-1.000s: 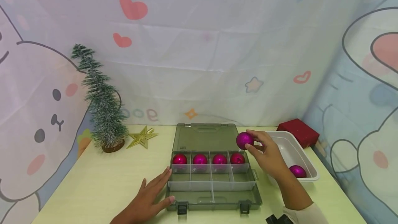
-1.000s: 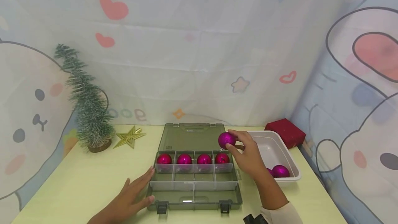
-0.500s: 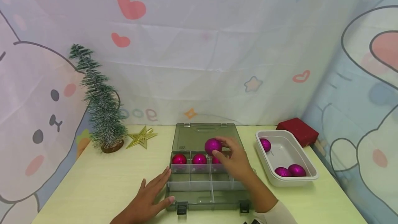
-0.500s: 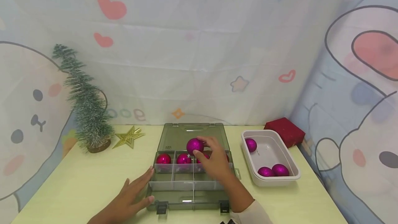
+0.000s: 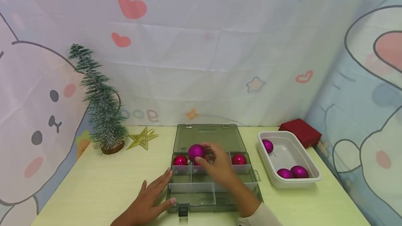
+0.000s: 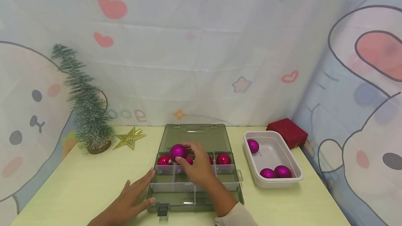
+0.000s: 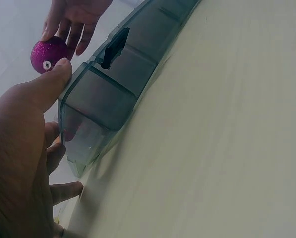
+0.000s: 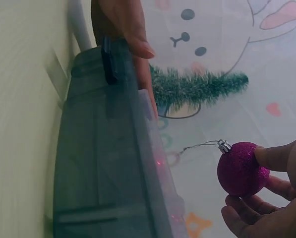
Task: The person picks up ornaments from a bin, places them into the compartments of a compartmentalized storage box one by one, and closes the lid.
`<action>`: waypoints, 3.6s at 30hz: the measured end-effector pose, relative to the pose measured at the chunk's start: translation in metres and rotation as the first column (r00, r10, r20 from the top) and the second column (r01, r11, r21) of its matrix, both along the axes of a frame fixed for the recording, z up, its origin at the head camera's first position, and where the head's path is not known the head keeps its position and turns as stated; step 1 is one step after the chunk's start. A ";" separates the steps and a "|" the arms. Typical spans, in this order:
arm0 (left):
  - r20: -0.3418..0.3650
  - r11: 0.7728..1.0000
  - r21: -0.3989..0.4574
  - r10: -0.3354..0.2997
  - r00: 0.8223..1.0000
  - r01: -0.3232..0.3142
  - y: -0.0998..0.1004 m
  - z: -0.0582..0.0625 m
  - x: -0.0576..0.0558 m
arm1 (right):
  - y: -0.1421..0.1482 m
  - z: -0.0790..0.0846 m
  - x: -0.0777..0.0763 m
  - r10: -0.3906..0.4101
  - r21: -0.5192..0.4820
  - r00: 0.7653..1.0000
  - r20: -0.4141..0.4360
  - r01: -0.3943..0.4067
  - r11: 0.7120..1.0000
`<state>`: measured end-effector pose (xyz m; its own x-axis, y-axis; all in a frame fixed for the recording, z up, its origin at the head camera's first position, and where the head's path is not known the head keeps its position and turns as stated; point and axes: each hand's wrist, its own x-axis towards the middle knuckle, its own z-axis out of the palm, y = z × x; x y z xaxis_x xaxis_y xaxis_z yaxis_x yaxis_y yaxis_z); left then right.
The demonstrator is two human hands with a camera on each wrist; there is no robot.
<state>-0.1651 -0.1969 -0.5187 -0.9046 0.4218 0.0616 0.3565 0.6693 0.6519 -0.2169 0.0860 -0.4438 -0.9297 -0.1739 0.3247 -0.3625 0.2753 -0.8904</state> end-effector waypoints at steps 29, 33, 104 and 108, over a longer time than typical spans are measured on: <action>-0.039 1.000 -0.021 -0.011 0.999 0.010 -0.001 -0.003 -0.002 | -0.030 -0.044 0.006 0.120 0.420 0.981 -0.150 -0.047 0.906; -0.023 1.000 -0.011 -0.010 1.000 0.009 -0.001 -0.003 -0.002 | -0.033 -0.047 0.008 0.119 0.473 0.981 -0.156 -0.031 0.881; 0.050 1.000 0.004 -0.001 0.999 0.001 0.000 0.000 -0.002 | 0.073 -0.021 0.003 -0.074 0.446 0.965 -0.253 0.184 0.876; 0.050 1.000 0.004 -0.002 0.999 0.002 0.000 -0.001 -0.002 | 0.091 -0.023 0.004 -0.102 0.454 0.965 -0.242 0.206 0.867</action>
